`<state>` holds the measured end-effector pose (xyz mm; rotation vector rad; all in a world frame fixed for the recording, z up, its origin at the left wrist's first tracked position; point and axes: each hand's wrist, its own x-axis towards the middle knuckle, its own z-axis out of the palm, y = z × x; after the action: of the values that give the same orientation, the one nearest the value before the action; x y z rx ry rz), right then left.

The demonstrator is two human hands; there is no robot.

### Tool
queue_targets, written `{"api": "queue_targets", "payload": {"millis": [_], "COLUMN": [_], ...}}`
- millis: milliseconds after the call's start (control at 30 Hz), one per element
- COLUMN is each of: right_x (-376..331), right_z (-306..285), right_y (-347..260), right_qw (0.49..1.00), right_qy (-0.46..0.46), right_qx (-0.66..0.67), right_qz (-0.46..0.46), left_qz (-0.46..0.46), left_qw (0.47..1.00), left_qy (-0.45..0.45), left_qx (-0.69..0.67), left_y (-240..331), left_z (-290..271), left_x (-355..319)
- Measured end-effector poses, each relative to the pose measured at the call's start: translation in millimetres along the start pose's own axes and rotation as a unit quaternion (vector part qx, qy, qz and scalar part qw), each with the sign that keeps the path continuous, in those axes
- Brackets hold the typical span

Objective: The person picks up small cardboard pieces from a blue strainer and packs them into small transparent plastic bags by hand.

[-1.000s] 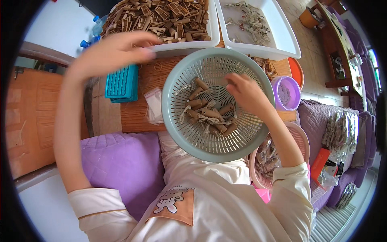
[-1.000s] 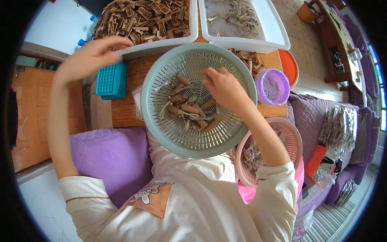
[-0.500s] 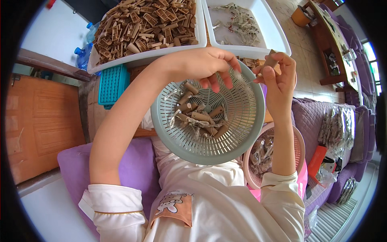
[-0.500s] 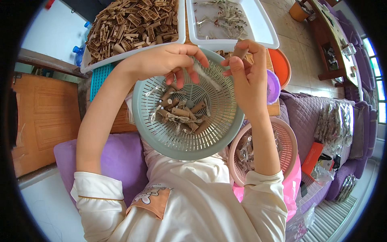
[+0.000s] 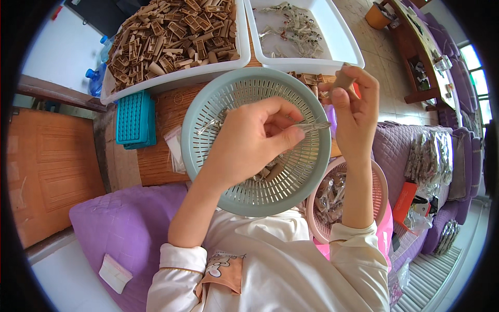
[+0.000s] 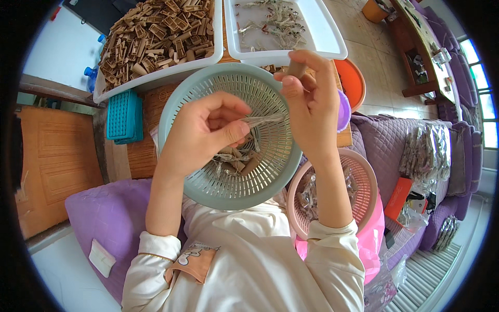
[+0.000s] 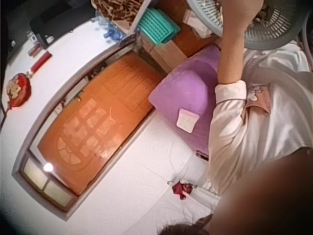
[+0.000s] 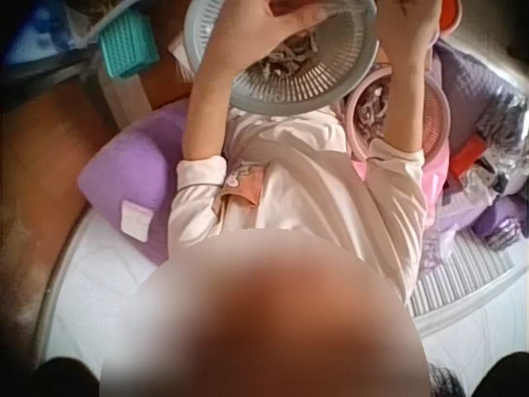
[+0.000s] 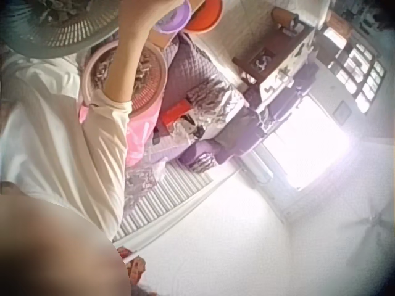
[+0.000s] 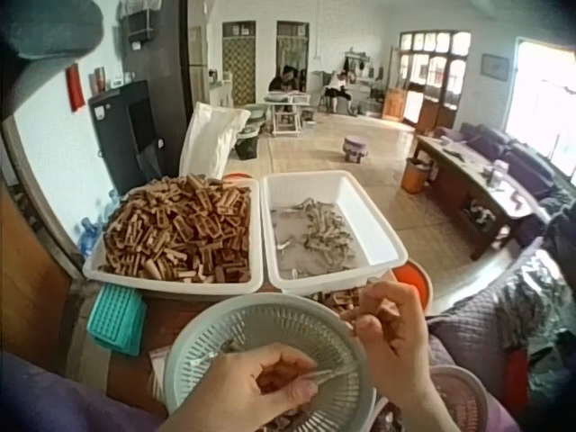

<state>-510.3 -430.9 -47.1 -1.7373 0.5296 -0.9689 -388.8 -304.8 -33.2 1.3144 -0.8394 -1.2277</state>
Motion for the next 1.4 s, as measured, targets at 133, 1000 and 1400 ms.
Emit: {"api": "queue_targets", "payload": {"millis": [133, 1000, 1400], "right_x": [-9.7, -63.6, -89.7], "right_z": [4.7, 46.4, 36.6], "right_y": [-18.2, 3.6, 36.9], "right_qw": [0.993, 0.943, 0.826], "right_qy": [0.017, -0.289, -0.36], "right_qx": [0.108, 0.045, 0.29], "right_qz": [-0.05, 0.158, 0.323], "left_qz": [0.083, 0.169, 0.158], "left_qw": [0.979, 0.932, 0.947], "left_qy": [0.156, 0.192, 0.278], "left_qx": [0.105, 0.257, -0.03], "left_y": [-14.2, -55.5, -81.4], "left_z": [5.2, -11.0, -12.5], "left_x": [-17.2, -63.7, -67.9]}}
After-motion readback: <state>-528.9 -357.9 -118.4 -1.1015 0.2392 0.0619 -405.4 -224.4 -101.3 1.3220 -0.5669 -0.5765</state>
